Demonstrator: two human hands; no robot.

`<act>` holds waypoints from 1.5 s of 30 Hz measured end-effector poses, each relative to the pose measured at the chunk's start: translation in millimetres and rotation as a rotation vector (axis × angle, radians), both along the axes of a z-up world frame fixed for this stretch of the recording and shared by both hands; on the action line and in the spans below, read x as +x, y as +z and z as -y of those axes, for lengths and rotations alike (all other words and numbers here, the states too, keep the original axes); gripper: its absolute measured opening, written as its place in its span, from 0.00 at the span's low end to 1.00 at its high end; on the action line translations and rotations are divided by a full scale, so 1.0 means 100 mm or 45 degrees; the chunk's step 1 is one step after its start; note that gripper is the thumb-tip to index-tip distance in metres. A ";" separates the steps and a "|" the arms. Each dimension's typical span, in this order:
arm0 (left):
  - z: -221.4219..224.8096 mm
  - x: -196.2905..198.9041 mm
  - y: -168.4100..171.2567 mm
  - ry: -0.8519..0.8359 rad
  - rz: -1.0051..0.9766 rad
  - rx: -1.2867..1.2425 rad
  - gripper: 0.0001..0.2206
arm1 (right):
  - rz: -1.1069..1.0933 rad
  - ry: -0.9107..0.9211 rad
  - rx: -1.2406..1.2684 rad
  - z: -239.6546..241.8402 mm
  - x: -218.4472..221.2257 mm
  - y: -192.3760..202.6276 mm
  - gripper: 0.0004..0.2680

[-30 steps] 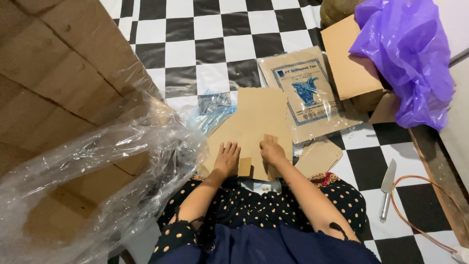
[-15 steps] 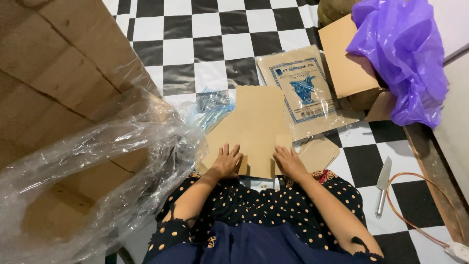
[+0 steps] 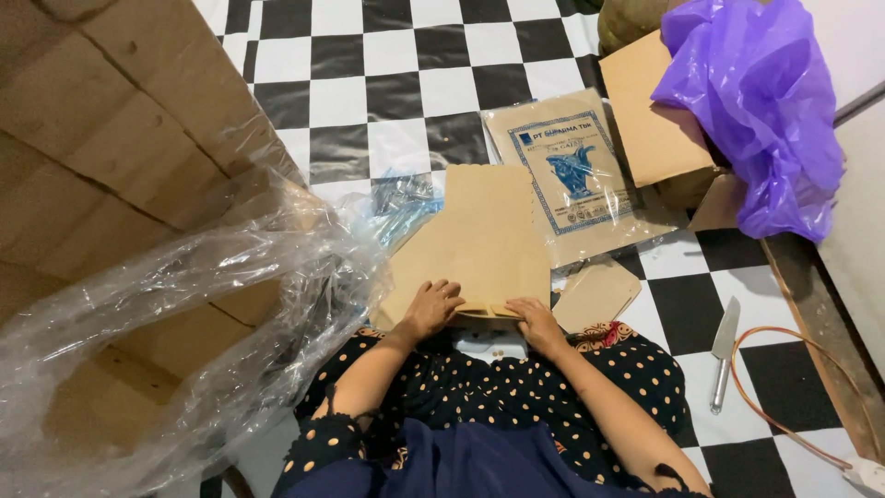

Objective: The person is manually folding flat cardboard templates into small boxes on the floor of a production area.

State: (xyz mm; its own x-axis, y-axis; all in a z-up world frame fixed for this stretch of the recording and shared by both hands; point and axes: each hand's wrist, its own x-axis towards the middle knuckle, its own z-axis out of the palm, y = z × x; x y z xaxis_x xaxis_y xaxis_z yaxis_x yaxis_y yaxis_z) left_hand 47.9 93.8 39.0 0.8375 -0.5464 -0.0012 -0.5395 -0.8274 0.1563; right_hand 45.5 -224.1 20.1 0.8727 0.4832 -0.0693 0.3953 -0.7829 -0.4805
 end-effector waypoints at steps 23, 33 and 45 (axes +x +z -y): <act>0.44 0.09 0.88 0.792 -0.503 -0.062 0.30 | -0.499 -0.737 -0.277 -1.00 0.24 1.13 0.44; 0.26 0.13 0.58 0.609 -0.402 -0.138 0.33 | -0.392 -0.668 -0.105 -0.76 0.30 0.88 0.38; 0.25 -0.06 -0.25 0.361 -0.212 -0.435 0.04 | -0.237 -1.185 0.048 0.02 0.41 0.10 0.19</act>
